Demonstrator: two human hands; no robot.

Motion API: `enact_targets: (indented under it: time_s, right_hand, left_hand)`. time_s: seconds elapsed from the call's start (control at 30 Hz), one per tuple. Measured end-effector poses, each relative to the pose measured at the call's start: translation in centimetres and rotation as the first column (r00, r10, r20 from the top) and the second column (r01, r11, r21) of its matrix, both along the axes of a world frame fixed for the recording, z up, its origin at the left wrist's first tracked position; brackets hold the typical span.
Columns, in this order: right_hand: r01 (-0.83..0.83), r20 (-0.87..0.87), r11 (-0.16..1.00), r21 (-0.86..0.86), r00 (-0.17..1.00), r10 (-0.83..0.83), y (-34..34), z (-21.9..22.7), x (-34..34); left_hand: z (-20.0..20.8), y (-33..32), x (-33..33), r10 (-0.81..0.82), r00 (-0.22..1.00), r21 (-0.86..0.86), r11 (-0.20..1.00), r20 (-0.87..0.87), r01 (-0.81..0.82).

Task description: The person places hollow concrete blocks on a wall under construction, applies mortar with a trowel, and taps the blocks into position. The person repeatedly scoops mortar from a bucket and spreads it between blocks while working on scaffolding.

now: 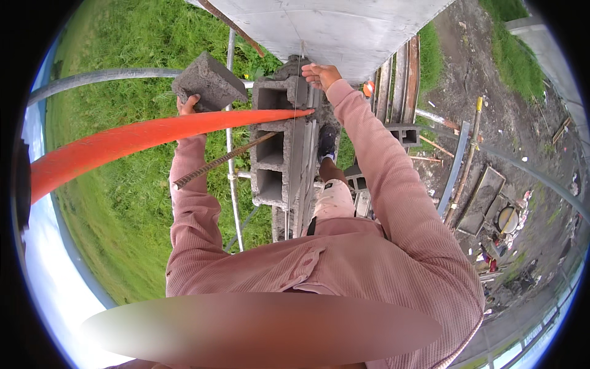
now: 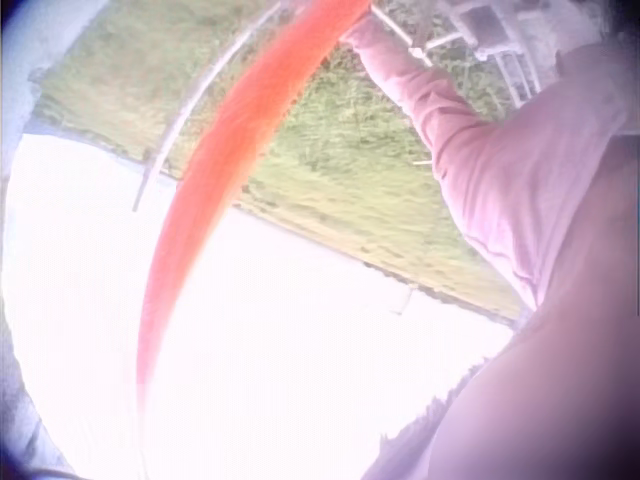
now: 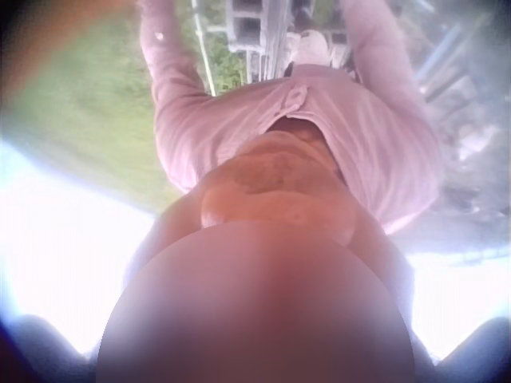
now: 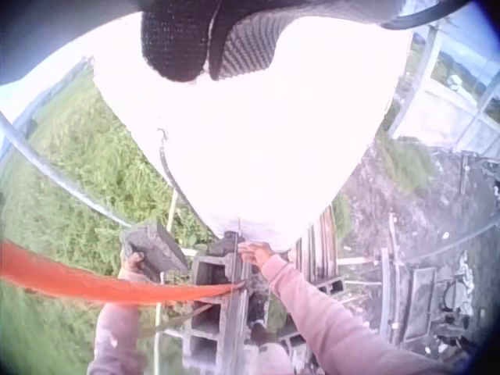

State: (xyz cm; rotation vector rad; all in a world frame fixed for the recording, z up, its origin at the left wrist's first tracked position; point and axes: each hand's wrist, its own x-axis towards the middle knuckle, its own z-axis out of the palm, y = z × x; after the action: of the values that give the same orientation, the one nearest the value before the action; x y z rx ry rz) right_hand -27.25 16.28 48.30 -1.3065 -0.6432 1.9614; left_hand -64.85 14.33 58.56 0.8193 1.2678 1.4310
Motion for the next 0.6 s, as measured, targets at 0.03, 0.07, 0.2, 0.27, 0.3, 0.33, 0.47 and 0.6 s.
enact_targets:
  time_s: [0.03, 0.07, 0.2, 0.27, 0.3, 0.33, 0.47, 0.6]
  right_hand:
    - [-0.027, -0.031, 1.000, -0.011, 0.999, 0.027, 0.8, -0.6, -0.8]
    - [-0.044, -0.044, 0.999, -0.030, 0.998, 0.043, 1.5, -1.1, -1.6]
    - [-0.214, 0.068, 0.977, -0.020, 0.974, 0.215, 4.0, -2.0, -2.8]
    - [-0.333, 0.145, 0.943, 0.009, 0.933, 0.328, 4.9, -2.0, -3.2]
    - [-0.382, 0.166, 0.924, 0.024, 0.913, 0.373, 5.5, -2.1, -3.4]
    - [-0.428, 0.188, 0.903, 0.040, 0.891, 0.413, 6.0, -2.1, -3.9]
    - [-0.599, 0.179, 0.800, 0.019, 0.790, 0.587, 7.7, -2.5, -6.4]
    - [-0.593, 0.080, 0.803, 0.061, 0.805, 0.589, 8.9, -3.1, -7.6]
  left_hand:
    - [-0.5, 1.6, 0.7, -0.015, 1.000, -0.010, 1.000, -0.006, 0.015]
    - [-1.3, 3.7, 1.7, -0.063, 0.998, 0.019, 0.998, 0.005, 0.063]
    - [-2.9, 7.8, 2.7, -0.220, 0.970, 0.027, 0.974, -0.104, 0.223]
    - [-3.4, 8.6, 2.7, -0.230, 0.972, 0.020, 0.973, -0.035, 0.231]
    - [-3.6, 8.9, 2.7, -0.217, 0.976, 0.014, 0.976, -0.009, 0.218]
    - [-3.8, 9.1, 2.7, -0.250, 0.968, 0.049, 0.967, -0.032, 0.252]
    - [-4.7, 9.3, 2.9, -0.275, 0.940, 0.074, 0.953, -0.203, 0.295]
    - [-6.2, 9.3, 3.4, -0.280, 0.936, 0.101, 0.947, -0.213, 0.306]
